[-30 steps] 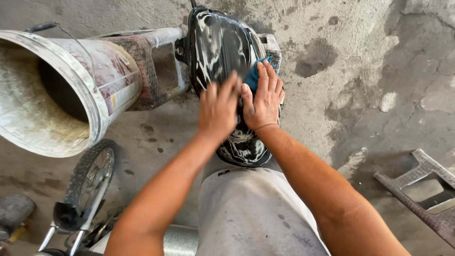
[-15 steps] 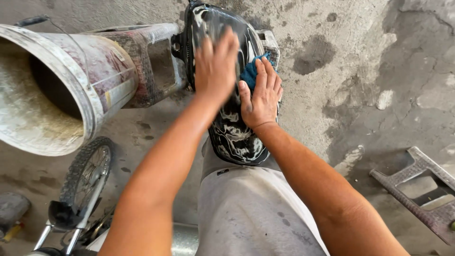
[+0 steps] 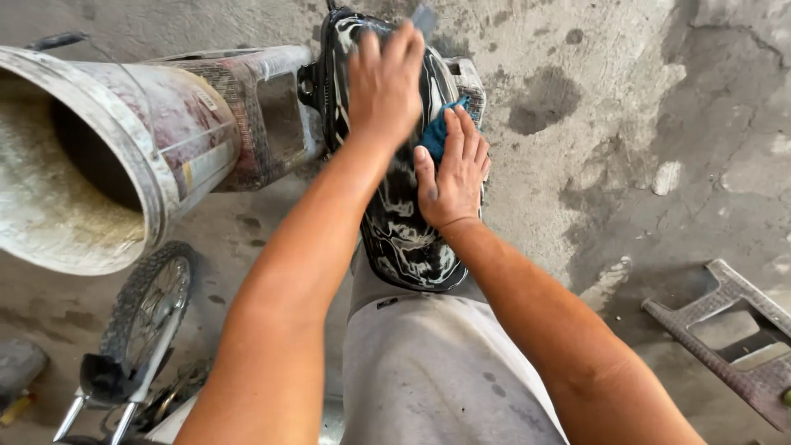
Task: Sanding and polishing a motorcycle fuel tank using sandpaper and water/polish.
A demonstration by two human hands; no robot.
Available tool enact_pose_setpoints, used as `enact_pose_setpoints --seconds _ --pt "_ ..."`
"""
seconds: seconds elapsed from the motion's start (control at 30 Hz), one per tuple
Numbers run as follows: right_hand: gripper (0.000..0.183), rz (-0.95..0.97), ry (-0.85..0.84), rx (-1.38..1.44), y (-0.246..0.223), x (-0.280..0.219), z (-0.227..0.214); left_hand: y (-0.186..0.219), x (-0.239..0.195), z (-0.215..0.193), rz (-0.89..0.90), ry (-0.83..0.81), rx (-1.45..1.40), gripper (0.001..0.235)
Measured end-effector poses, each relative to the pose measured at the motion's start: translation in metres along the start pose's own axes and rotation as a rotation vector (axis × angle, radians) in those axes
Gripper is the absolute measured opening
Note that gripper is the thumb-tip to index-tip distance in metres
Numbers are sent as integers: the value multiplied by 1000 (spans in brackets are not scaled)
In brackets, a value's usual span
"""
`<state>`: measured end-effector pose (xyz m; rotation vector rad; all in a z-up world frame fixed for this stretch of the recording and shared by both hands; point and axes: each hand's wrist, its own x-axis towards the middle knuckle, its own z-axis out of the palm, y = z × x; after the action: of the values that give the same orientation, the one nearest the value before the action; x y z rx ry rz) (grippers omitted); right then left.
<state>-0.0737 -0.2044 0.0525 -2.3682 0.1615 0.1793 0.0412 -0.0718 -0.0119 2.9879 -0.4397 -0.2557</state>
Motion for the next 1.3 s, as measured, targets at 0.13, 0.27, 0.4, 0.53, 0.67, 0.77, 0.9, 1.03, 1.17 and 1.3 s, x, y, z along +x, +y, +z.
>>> enact_pose_setpoints --seconds 0.13,0.27,0.4,0.53,0.67,0.77,0.9,1.03,1.17,1.3 --pt "63 -7 9 9 8 -1 3 30 -101 -44 82 89 -102 36" --pt "62 -40 31 44 12 -1 2 21 -86 -48 139 -93 -248 37" --pt "64 -8 -5 0 -2 0 -4 -4 9 -18 110 59 -54 42" --pt "63 47 6 39 1 3 -1 5 -8 -8 58 67 -63 39" --pt "63 27 21 42 8 0 4 26 -96 -54 120 64 -64 50" --pt "65 8 27 36 10 6 3 24 -109 -67 145 -78 -161 53" --pt "65 28 -12 -4 3 4 2 -13 -30 -23 118 14 -18 41" --pt "64 26 -16 -54 3 -2 1 -28 2 -1 40 76 43 50" --pt "64 42 -26 -28 2 -1 2 5 -96 -45 51 -1 -34 52" --pt "64 -8 -25 -25 6 2 2 19 -187 -73 123 -58 -198 46"
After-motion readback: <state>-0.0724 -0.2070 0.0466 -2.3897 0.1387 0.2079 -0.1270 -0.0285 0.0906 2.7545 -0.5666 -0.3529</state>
